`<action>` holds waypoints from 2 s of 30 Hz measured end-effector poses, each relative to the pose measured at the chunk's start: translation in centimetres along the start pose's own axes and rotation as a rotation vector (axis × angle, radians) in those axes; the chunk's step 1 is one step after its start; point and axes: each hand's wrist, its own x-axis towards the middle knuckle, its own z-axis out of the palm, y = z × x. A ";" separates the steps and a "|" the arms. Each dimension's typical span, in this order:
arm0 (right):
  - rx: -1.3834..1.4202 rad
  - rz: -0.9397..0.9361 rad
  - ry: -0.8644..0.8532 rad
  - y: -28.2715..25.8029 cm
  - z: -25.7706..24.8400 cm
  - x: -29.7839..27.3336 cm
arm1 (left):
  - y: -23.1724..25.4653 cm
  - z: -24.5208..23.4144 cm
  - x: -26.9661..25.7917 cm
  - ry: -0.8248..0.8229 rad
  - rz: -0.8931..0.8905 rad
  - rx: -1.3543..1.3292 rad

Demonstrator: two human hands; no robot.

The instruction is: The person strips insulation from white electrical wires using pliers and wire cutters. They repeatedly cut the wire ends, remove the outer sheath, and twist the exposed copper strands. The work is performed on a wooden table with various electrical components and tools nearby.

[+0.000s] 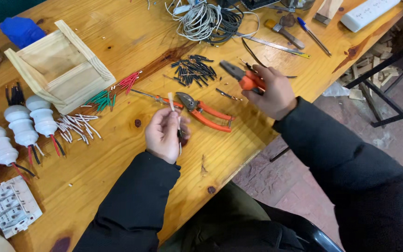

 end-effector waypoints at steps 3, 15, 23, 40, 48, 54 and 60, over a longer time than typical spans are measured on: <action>-0.118 -0.127 0.032 -0.3 1.9 0.0 | 0.1 -1.5 -0.4 -0.011 -0.011 -0.030; -0.295 0.093 -0.033 -2.0 4.6 0.5 | 0.2 -7.5 -2.5 0.129 0.002 0.123; -0.106 -0.220 0.021 -9.9 1.8 -0.4 | 0.7 -8.2 -2.8 0.202 0.001 0.050; 0.052 -0.112 -0.239 -13.9 0.8 0.9 | 2.8 -10.1 -3.9 0.133 -0.045 -0.082; 1.129 0.136 -0.489 -21.7 3.1 3.2 | 3.6 -10.6 -4.1 0.139 0.008 -0.141; 1.121 -0.270 -0.531 -24.8 7.5 5.4 | 5.5 -10.6 -4.3 0.227 0.135 -0.047; 0.640 -0.494 -0.250 -26.7 7.8 3.8 | 6.3 -10.2 -4.4 0.288 0.279 0.095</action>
